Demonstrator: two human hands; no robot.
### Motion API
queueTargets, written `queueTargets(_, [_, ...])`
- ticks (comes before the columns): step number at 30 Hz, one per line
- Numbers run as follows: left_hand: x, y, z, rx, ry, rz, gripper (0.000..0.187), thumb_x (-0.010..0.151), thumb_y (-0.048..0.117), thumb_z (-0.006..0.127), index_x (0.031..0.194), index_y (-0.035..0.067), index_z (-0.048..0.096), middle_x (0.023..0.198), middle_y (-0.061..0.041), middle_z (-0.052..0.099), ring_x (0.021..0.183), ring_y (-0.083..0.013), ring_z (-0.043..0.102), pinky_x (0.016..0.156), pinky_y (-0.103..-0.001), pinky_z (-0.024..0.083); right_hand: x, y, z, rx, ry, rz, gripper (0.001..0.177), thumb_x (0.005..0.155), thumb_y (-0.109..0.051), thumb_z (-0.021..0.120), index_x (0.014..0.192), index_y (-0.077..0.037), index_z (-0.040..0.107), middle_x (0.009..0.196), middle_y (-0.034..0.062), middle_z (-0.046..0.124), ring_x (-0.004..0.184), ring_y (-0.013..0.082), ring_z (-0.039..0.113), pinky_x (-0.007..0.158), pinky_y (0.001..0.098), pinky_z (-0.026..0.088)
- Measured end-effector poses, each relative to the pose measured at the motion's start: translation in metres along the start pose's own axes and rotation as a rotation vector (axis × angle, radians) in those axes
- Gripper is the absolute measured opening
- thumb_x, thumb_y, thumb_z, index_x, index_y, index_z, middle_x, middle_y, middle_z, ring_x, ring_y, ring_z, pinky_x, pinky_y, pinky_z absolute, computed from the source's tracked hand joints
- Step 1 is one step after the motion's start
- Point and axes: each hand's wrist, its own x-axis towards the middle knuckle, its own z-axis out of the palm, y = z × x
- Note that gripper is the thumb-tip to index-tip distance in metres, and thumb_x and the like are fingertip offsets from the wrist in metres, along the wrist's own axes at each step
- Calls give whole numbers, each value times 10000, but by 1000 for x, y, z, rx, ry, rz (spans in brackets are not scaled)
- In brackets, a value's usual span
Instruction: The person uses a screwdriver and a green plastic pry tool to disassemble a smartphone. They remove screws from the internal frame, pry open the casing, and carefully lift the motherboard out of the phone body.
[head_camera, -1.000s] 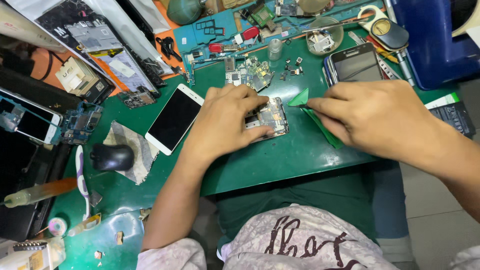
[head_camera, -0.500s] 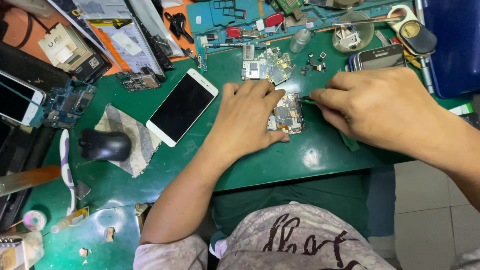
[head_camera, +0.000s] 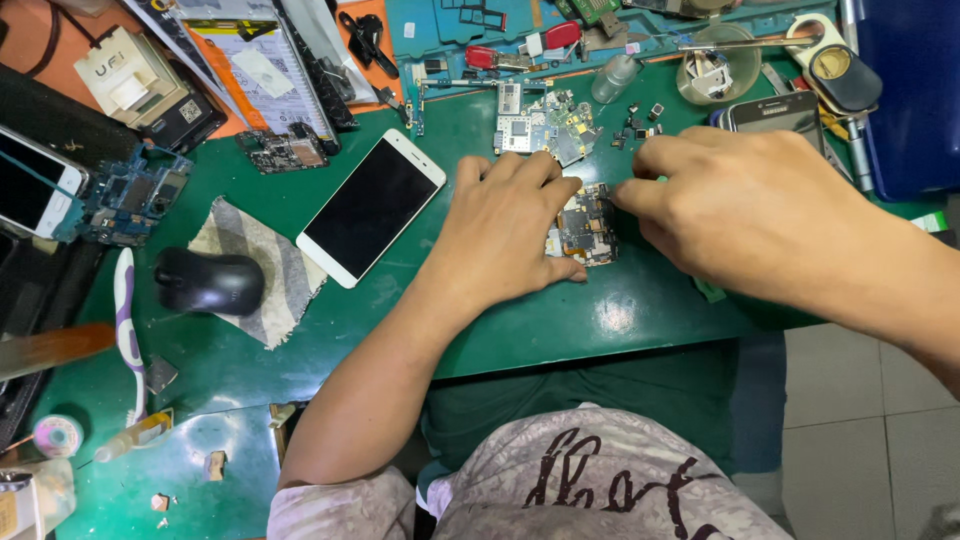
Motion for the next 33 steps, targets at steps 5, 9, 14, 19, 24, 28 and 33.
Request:
queueTargets(5, [0, -2, -2, -33, 1, 10, 733, 460, 623, 737, 1002, 160, 567, 894, -7, 504, 852, -249, 480, 679, -407, 314, 21, 0, -17, 19, -248, 61, 153, 819, -293, 419, 878, -180, 505, 684, 12, 552, 626, 268, 599, 475, 392, 502])
queueTargets(9, [0, -2, -5, -94, -23, 12, 750, 463, 606, 744, 1036, 153, 573, 886, -21, 504, 869, -258, 471, 693, -415, 306, 29, 2, -19, 59, -261, 23, 357, 805, -378, 477, 1058, -130, 433, 741, 57, 571, 670, 287, 615, 484, 411, 505])
queueTargets(14, [-1, -1, -9, -112, 3, 14, 646, 568, 653, 616, 965, 143, 593, 891, -40, 522, 869, -275, 496, 681, -421, 303, 26, -2, -27, -3, -351, 51, 229, 801, -308, 431, 972, -156, 428, 703, 36, 581, 590, 295, 621, 429, 414, 494])
queueTargets(19, [-1, -1, -7, -93, 31, 43, 536, 695, 588, 541, 966, 129, 597, 901, -44, 526, 823, -278, 497, 654, -422, 299, 27, -2, -29, -40, -409, 45, 98, 821, -198, 377, 859, -148, 452, 727, 6, 554, 627, 277, 614, 398, 413, 466])
queueTargets(24, [-1, -2, -3, -109, 117, 64, 381, 702, 439, 567, 944, 147, 600, 841, -18, 521, 781, -252, 497, 662, -418, 296, 25, -1, -26, -45, -274, 22, 99, 825, -232, 395, 830, -169, 471, 716, -23, 530, 605, 249, 601, 367, 393, 444])
queueTargets(28, [1, 0, -2, -140, 116, 50, 323, 720, 395, 531, 918, 153, 611, 814, -13, 517, 772, -256, 496, 646, -422, 290, 25, -4, -26, -19, -359, 129, 377, 823, -499, 389, 982, -160, 431, 779, 16, 588, 576, 302, 642, 413, 421, 511])
queueTargets(33, [2, 0, 2, -149, 141, 57, 319, 704, 325, 509, 949, 154, 619, 820, -2, 525, 767, -241, 499, 646, -411, 294, 24, -7, -32, 0, -402, 170, 389, 877, -509, 299, 889, -144, 434, 719, 40, 597, 582, 327, 624, 443, 439, 488])
